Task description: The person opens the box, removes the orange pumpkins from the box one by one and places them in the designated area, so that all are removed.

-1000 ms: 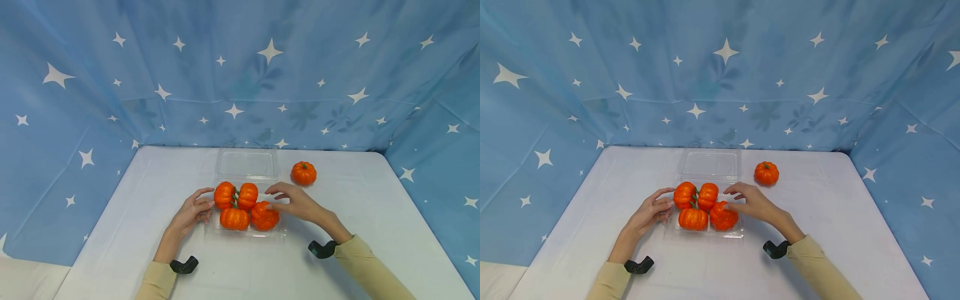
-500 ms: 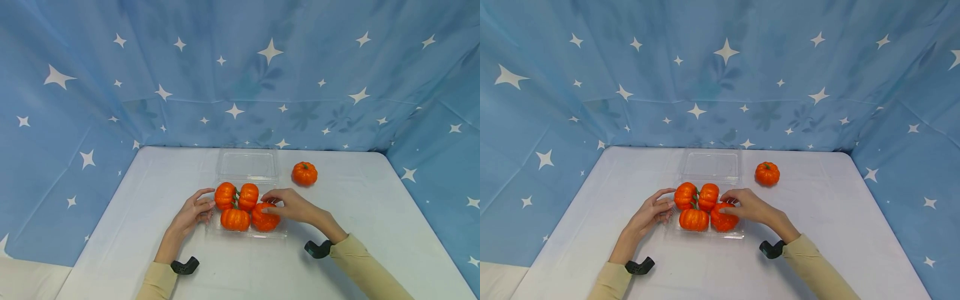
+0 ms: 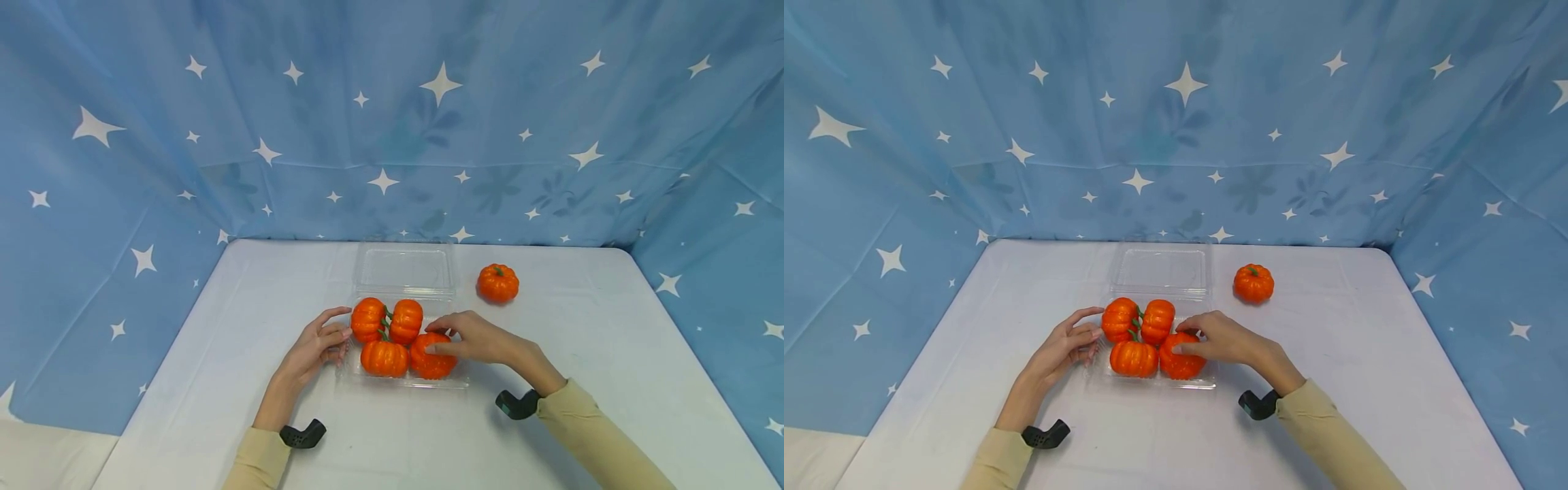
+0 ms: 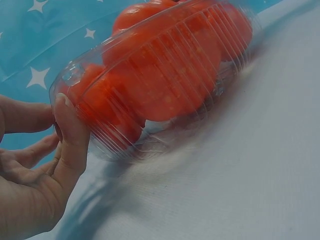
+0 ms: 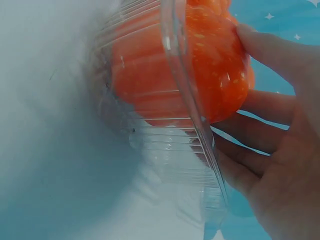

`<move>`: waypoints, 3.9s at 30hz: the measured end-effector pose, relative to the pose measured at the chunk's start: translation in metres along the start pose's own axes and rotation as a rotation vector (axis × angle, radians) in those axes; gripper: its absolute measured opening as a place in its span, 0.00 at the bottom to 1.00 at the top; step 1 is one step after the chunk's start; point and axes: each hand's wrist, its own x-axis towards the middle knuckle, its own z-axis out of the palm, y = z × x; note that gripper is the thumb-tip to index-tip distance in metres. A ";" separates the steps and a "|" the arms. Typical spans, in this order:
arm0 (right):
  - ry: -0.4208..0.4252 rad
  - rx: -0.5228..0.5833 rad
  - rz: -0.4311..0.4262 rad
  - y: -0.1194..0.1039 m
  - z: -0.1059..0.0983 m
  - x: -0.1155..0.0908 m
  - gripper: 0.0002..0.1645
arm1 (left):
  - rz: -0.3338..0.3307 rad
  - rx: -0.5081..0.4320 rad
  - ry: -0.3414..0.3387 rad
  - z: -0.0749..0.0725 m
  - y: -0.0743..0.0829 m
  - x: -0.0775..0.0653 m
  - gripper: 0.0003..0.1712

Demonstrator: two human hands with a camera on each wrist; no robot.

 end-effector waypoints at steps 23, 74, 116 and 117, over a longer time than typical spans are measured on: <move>0.339 0.068 -0.139 0.005 -0.016 -0.036 0.28 | 0.000 -0.008 0.014 0.003 0.003 0.000 0.32; 0.287 0.428 -0.096 0.026 -0.014 -0.038 0.35 | 0.000 0.006 -0.002 0.000 -0.001 0.001 0.34; 0.364 0.428 0.086 0.040 -0.024 -0.052 0.46 | -0.011 -0.003 0.012 0.002 0.001 0.001 0.32; 0.364 0.421 0.095 0.041 -0.024 -0.053 0.47 | -0.012 -0.005 0.013 0.002 0.001 0.001 0.32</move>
